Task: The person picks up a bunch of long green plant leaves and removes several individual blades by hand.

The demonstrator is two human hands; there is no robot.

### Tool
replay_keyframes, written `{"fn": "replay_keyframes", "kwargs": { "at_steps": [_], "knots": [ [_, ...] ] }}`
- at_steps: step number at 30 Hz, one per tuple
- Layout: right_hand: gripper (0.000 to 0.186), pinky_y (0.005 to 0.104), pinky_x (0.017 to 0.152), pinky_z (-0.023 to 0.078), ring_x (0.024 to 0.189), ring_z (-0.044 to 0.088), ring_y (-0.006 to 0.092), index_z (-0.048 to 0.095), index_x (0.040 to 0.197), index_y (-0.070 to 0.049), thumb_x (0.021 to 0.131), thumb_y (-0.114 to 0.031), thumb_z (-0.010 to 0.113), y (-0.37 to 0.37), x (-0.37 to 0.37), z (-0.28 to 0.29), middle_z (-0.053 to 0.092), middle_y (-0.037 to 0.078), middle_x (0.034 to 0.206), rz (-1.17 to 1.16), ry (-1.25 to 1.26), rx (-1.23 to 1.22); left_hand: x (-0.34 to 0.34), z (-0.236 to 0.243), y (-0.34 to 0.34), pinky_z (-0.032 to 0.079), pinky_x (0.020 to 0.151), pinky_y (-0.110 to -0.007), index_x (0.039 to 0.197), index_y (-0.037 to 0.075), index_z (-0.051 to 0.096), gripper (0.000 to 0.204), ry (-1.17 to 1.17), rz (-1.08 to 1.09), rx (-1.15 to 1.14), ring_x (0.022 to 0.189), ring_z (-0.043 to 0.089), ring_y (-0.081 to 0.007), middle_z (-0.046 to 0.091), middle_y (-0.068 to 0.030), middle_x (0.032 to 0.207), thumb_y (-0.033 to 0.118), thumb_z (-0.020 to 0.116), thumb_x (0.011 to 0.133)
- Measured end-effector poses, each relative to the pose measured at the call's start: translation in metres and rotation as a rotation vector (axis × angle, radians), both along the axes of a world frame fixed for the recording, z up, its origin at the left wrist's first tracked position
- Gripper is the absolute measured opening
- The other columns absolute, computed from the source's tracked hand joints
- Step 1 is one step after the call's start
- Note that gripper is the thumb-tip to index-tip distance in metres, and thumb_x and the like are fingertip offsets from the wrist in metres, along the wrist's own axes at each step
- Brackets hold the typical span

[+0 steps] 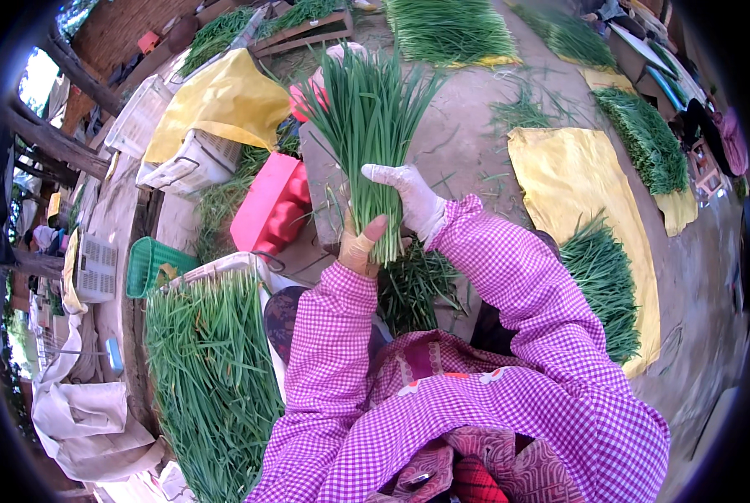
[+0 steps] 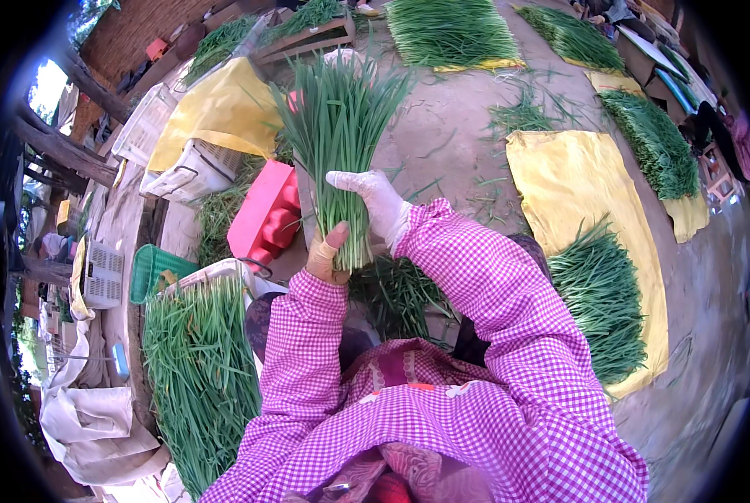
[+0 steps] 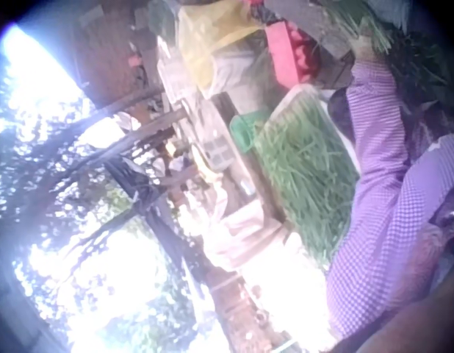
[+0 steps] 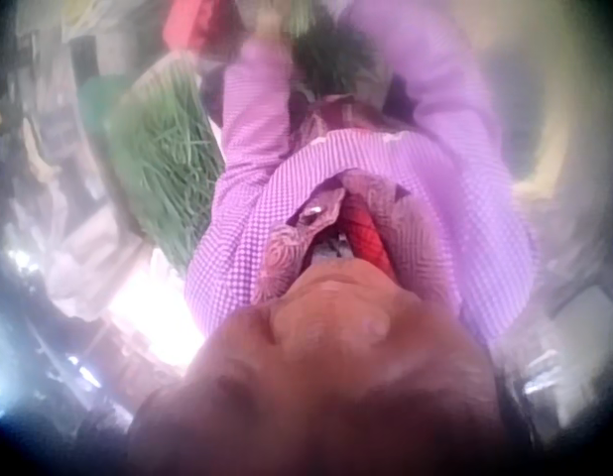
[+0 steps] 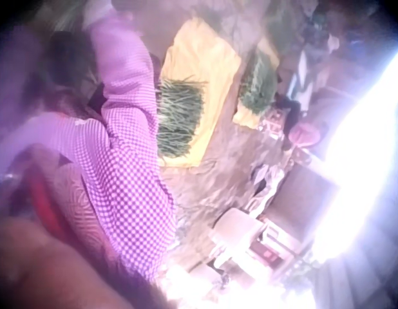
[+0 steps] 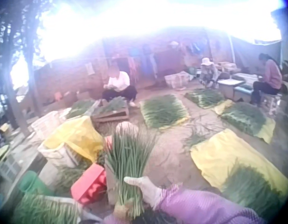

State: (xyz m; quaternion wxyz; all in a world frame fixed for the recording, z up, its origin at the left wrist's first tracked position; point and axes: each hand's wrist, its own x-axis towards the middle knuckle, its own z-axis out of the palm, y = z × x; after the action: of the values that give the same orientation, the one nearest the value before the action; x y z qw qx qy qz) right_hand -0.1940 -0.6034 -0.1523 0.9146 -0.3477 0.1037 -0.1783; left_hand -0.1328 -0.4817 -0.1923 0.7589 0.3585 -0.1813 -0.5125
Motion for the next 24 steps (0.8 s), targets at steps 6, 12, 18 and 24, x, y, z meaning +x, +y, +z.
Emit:
{"fn": "replay_keyframes", "kwargs": {
  "at_steps": [6, 12, 18, 24],
  "knots": [
    [0.038, 0.0304, 0.066, 0.049, 0.077, 0.061, 0.0156, 0.059, 0.103, -0.001, 0.080, -0.031, 0.065, 0.000, 0.003, -0.016, 0.063, 0.006, 0.088, 0.134, 0.149, -0.318, -0.016, -0.022, 0.013, 0.054, 0.050, -0.036, 0.109, 0.001, 0.050, 0.042, -0.024, -0.108, 0.073, 0.064, 0.063, -0.0256, 0.063, -0.0155, 0.086, 0.000, 0.064, 0.070],
    [0.057, 0.0316, 0.075, 0.046, 0.079, 0.057, 0.0166, 0.061, 0.096, 0.001, 0.084, -0.054, 0.051, -0.022, 0.008, -0.029, 0.063, 0.007, 0.086, 0.149, 0.392, -0.833, -0.009, -0.040, 0.025, 0.043, 0.053, -0.033, 0.101, 0.003, 0.050, 0.031, 0.204, 0.053, 0.037, 0.058, 0.050, -0.0179, 0.055, -0.0093, 0.076, 0.000, 0.060, 0.072],
    [0.050, 0.0326, 0.064, 0.048, 0.067, 0.061, 0.0195, 0.062, 0.082, 0.003, 0.082, -0.047, 0.059, -0.025, 0.012, -0.038, 0.064, 0.013, 0.076, 0.280, 0.467, -0.817, -0.005, -0.046, 0.027, 0.041, 0.055, -0.031, 0.096, 0.002, 0.051, 0.021, 0.282, 0.185, 0.021, 0.057, 0.046, -0.0150, 0.052, -0.0055, 0.074, 0.007, 0.060, 0.077],
    [0.035, 0.0276, 0.058, 0.047, 0.061, 0.060, 0.0164, 0.062, 0.085, 0.003, 0.082, -0.032, 0.063, 0.001, 0.008, -0.031, 0.063, 0.009, 0.067, 0.149, 0.532, -0.976, -0.004, -0.051, 0.027, 0.039, 0.054, -0.031, 0.092, 0.001, 0.052, 0.020, 0.230, 0.176, 0.032, 0.057, 0.046, -0.0146, 0.052, -0.0043, 0.074, 0.016, 0.061, 0.081]
  ]
}}
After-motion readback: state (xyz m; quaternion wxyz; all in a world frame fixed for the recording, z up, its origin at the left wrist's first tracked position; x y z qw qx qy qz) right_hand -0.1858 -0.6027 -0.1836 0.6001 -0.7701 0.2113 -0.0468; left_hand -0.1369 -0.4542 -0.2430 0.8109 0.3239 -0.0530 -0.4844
